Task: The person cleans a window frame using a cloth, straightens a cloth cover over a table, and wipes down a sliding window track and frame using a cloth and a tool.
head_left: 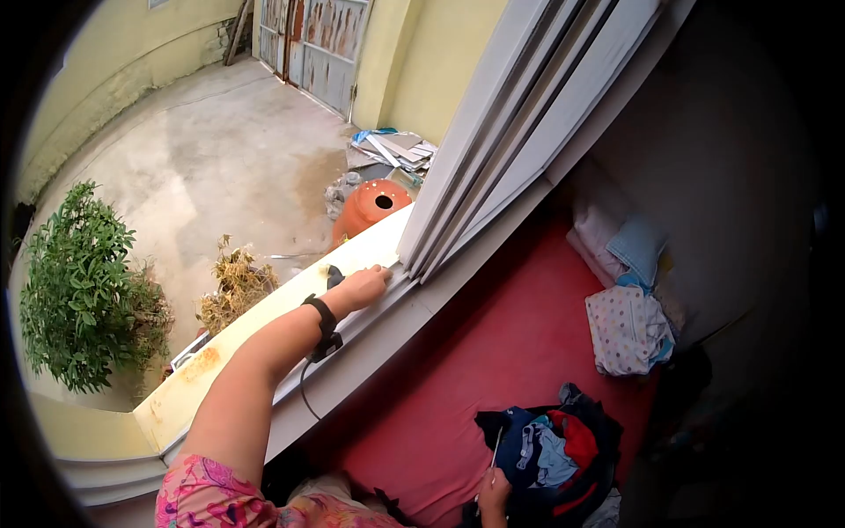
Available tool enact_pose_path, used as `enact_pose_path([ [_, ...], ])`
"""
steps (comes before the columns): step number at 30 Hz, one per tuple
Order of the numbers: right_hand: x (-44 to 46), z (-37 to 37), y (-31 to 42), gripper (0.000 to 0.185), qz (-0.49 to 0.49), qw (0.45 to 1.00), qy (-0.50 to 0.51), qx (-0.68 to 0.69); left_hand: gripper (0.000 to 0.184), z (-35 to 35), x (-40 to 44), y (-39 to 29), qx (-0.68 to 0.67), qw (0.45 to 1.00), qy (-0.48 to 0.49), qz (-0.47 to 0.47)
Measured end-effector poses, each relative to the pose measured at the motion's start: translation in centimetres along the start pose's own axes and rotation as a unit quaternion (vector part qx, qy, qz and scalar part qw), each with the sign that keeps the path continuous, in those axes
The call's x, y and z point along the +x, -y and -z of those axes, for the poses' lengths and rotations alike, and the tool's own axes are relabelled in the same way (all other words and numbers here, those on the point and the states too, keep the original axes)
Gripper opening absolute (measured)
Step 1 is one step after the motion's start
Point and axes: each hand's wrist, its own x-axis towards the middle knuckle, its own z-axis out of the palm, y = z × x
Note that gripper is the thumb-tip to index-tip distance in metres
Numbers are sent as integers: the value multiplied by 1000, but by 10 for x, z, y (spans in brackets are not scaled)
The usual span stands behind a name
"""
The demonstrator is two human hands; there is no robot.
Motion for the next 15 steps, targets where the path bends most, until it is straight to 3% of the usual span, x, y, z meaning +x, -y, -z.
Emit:
enact_pose_path([
  [4,7,-12,-3,25,32,999,24,18,22,21,-77,14,24,997,66,-26],
  [6,11,-18,-5,26,56,996,41,58,14,32,-124,13,114,986,84,-91],
  [7,16,-20,1,25,25,994,77,75,14,35,-147,12,118,986,84,-79],
  [11,37,-31,14,24,8,981,172,94,17,45,-241,-8,91,995,7,40],
  [12,42,-43,10,26,149,979,98,97,15,47,-262,-12,109,990,-1,92],
  [15,51,-50,18,25,193,966,125,115,12,55,-321,-34,176,964,-15,199],
])
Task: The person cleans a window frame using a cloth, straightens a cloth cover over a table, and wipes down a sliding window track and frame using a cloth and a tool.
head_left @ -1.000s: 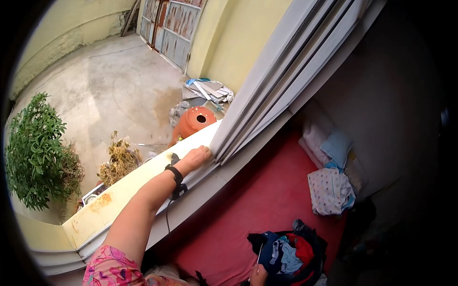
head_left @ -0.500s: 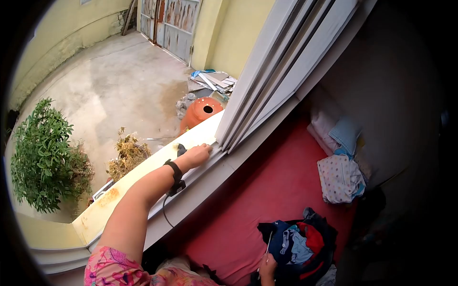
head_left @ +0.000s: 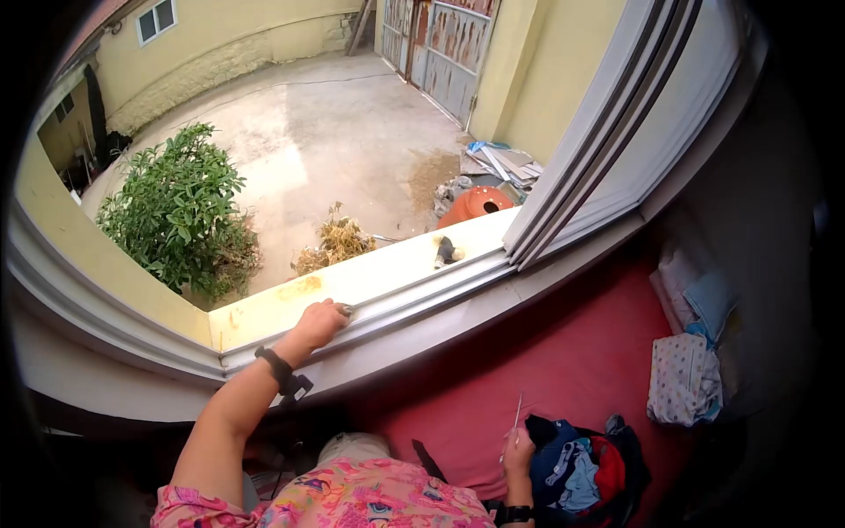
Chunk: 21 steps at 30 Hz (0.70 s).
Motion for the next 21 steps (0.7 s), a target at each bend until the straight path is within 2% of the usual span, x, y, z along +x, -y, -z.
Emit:
enact_pose_path([
  [2,7,-4,2,25,13,1000,18,11,12,1,-34,6,50,997,-3,54],
  [4,15,-6,15,25,26,999,33,20,11,-3,-64,15,34,990,-81,113],
  [6,19,-1,39,24,-23,996,84,24,10,-2,-89,18,31,984,-103,141],
  [8,25,-10,21,24,21,996,85,9,10,-3,-112,26,73,968,-101,217],
  [10,29,-17,1,24,63,995,84,-2,9,-3,-133,36,97,959,-71,255],
  [12,33,-22,-7,24,52,996,74,-15,11,-8,-154,51,201,919,-27,338],
  [14,31,-17,-3,24,45,996,78,-5,13,-11,-175,63,216,910,-33,353],
  [16,29,-15,-5,24,32,997,75,3,13,-17,-184,68,261,865,-15,429],
  [18,26,-11,-13,25,33,995,91,-28,10,-13,-175,63,261,860,-3,438],
  [20,20,-6,-11,25,4,996,89,-1,10,-19,-165,71,163,823,-53,542],
  [21,16,-4,-8,26,-19,995,94,27,10,-19,-157,69,163,830,-55,530],
])
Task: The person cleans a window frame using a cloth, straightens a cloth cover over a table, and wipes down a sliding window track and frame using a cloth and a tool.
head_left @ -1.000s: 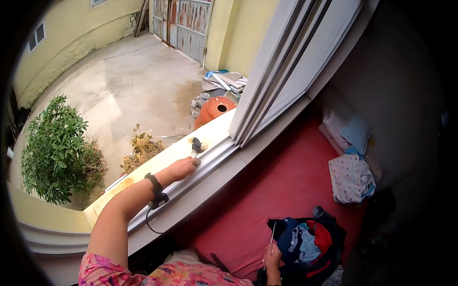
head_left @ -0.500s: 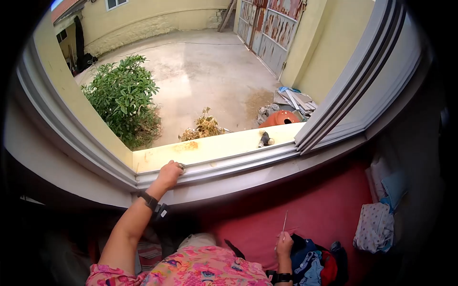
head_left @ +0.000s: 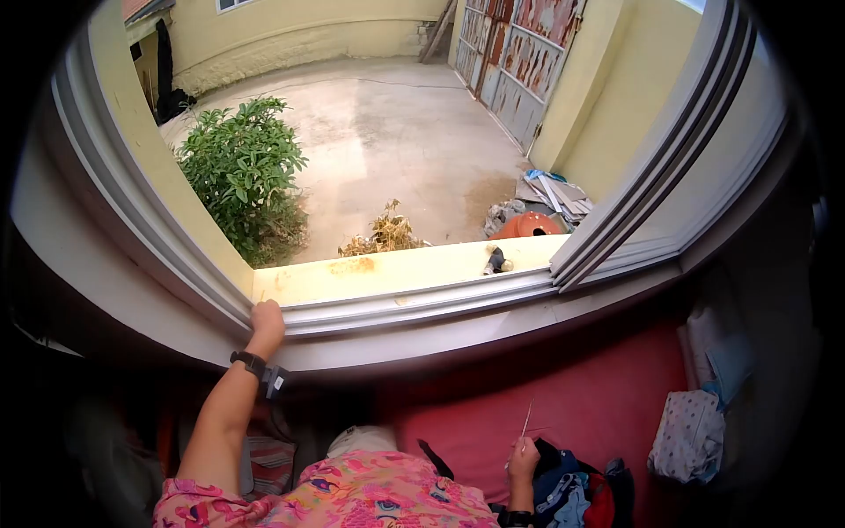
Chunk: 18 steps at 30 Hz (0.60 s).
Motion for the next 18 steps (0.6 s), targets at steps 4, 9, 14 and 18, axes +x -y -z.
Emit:
enact_pose_path([
  [4,-12,-2,-1,27,-17,999,-41,13,11,32,-11,-56,-152,986,22,-72],
  [9,-24,-2,0,24,-42,997,-70,-12,11,44,-23,-196,-257,934,-15,-250],
  [14,-37,0,-21,24,-16,988,-122,-99,11,29,-17,-328,-327,849,-99,-403],
  [18,-67,1,-65,24,-159,979,-126,3,11,43,-12,-403,-376,820,-13,-431],
])
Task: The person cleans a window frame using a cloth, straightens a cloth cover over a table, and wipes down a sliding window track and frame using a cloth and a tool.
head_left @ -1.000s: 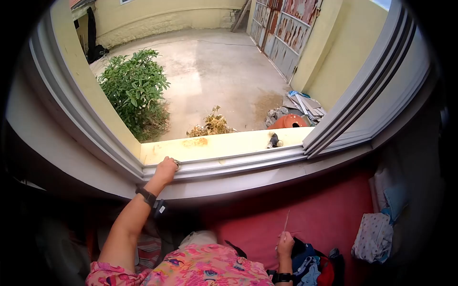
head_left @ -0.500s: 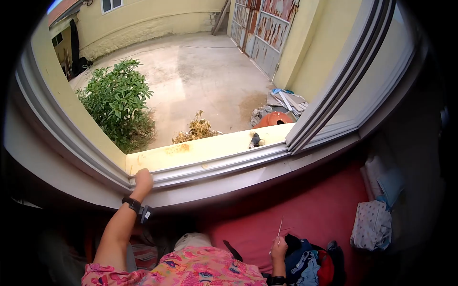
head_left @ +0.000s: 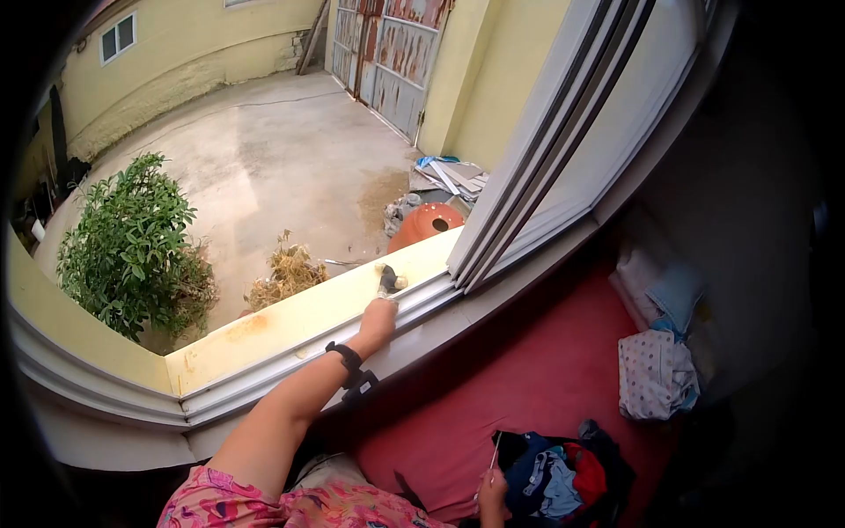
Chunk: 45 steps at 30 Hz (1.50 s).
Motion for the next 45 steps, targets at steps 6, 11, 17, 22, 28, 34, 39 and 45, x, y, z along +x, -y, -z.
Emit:
enact_pose_path([
  [6,-49,9,-31,21,-97,991,-74,-50,14,-51,73,-33,-110,990,26,-79],
  [11,-76,20,-21,20,-120,987,-101,-22,26,-80,112,-41,-144,984,82,-64],
  [17,-81,22,-11,24,-290,956,35,25,19,-79,98,-36,-66,987,69,-126],
  [22,-80,20,-10,34,-150,986,-64,-47,18,-42,82,0,17,969,190,-159],
  [28,-74,33,53,37,-183,979,-51,-71,13,16,51,-2,-11,969,179,-170],
  [34,-57,32,84,31,-120,989,-82,-38,10,19,39,-42,-218,966,54,-124],
  [39,-28,12,83,25,-38,997,-60,-4,14,1,37,-28,-177,947,95,-250],
  [45,6,4,173,24,38,998,48,-26,33,41,-22,-13,-144,967,7,-211],
])
